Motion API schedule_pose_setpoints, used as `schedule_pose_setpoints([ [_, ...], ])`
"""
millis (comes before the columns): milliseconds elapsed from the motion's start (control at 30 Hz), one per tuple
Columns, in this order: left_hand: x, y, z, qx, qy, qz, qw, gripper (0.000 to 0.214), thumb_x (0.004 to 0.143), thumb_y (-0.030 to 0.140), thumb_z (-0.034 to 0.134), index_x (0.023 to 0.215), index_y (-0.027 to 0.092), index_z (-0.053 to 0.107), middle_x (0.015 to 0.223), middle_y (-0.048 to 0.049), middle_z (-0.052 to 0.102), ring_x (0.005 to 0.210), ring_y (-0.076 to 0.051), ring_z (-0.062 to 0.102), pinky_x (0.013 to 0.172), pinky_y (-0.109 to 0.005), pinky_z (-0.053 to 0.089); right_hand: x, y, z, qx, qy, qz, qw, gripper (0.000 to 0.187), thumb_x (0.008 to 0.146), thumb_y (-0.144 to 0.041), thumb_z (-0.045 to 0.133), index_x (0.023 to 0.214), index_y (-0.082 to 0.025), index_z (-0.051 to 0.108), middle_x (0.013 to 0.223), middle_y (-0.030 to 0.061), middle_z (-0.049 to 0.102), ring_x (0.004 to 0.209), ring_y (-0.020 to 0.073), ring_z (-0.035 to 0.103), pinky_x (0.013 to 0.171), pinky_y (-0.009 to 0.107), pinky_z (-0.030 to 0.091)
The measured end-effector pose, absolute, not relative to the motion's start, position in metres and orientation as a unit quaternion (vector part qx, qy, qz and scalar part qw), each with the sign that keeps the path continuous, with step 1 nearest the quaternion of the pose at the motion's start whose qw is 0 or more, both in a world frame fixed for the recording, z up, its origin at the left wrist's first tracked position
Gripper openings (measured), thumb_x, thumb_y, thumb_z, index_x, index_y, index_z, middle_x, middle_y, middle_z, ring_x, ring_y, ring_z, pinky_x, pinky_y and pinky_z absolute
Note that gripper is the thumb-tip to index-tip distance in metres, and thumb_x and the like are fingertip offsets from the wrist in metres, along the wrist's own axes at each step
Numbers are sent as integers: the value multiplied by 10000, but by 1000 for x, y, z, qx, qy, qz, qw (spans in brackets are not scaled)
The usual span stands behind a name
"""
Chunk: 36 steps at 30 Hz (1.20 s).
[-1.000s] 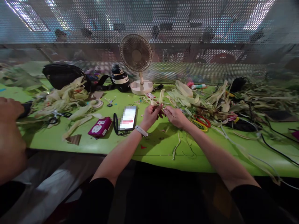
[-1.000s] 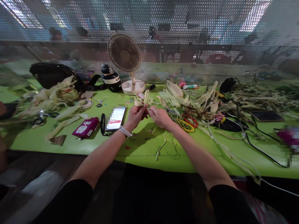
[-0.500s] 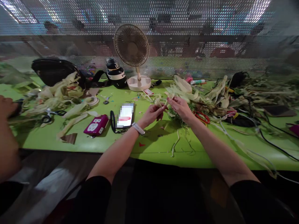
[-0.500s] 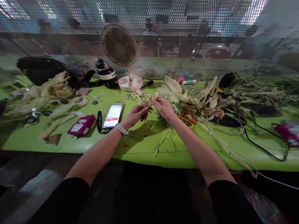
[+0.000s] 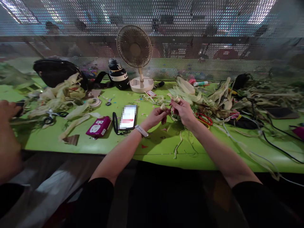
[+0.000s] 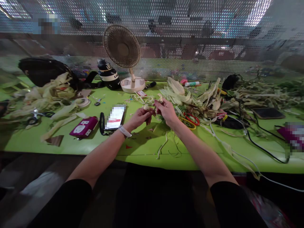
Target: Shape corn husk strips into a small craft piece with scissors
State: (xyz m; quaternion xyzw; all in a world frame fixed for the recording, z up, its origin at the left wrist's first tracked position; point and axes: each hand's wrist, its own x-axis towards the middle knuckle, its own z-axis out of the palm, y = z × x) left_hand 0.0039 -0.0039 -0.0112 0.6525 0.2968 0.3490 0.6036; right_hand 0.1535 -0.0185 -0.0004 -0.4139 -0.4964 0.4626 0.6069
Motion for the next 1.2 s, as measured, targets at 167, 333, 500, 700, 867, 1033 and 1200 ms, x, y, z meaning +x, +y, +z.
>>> schedule_pose_setpoints([
  [167, 3, -1, -15, 555, 269, 358, 701, 363, 850, 501, 607, 813, 140, 588, 589, -22, 661, 471, -90, 572, 462, -197, 427, 160, -13, -1, -451, -487, 453, 595, 488, 691, -655, 728, 695, -207, 536, 463, -80, 455, 393, 59, 348, 408, 237, 249],
  [333, 3, 3, -20, 524, 264, 361, 725, 337, 814, 447, 653, 945, 140, 604, 657, -24, 693, 565, -126, 642, 531, -223, 467, 166, -10, 0, -488, -480, 448, 575, 450, 757, -625, 680, 720, -191, 570, 472, -83, 423, 401, 52, 325, 412, 237, 203],
  [500, 4, 2, -25, 565, 281, 353, 691, 409, 755, 496, 738, 923, 145, 611, 614, 2, 679, 510, -100, 619, 517, -215, 443, 162, -11, -3, -461, -530, 409, 583, 458, 675, -617, 732, 666, -186, 577, 465, -90, 394, 431, 52, 316, 441, 239, 205],
  [700, 5, 2, -23, 543, 275, 340, 717, 413, 705, 475, 792, 858, 159, 574, 600, 2, 692, 500, -113, 636, 535, -226, 466, 164, -12, -2, -467, -495, 405, 611, 429, 681, -574, 730, 621, -199, 529, 474, -79, 406, 441, 65, 360, 451, 240, 255],
  [867, 7, 9, -22, 436, 240, 442, 746, 213, 827, 328, 700, 932, 154, 637, 816, -58, 764, 832, -189, 731, 800, -318, 537, 178, -4, -2, -514, -445, 394, 619, 357, 734, -543, 685, 712, -214, 549, 536, -55, 491, 456, 87, 424, 447, 238, 304],
  [1033, 7, 15, -22, 402, 210, 521, 723, 132, 831, 228, 675, 945, 163, 681, 1043, -74, 762, 1171, -217, 638, 1057, -375, 438, 165, -12, -5, -543, -528, 363, 543, 448, 800, -639, 603, 667, -212, 576, 637, 17, 603, 606, 146, 552, 559, 285, 429],
  [1200, 9, 19, -26, 417, 196, 545, 700, 264, 732, 222, 763, 985, 181, 703, 913, -43, 759, 1004, -190, 681, 949, -335, 490, 140, -26, -9, -470, -507, 581, 430, 483, 669, -649, 735, 796, -217, 560, 649, -23, 598, 575, 131, 565, 617, 304, 494],
])
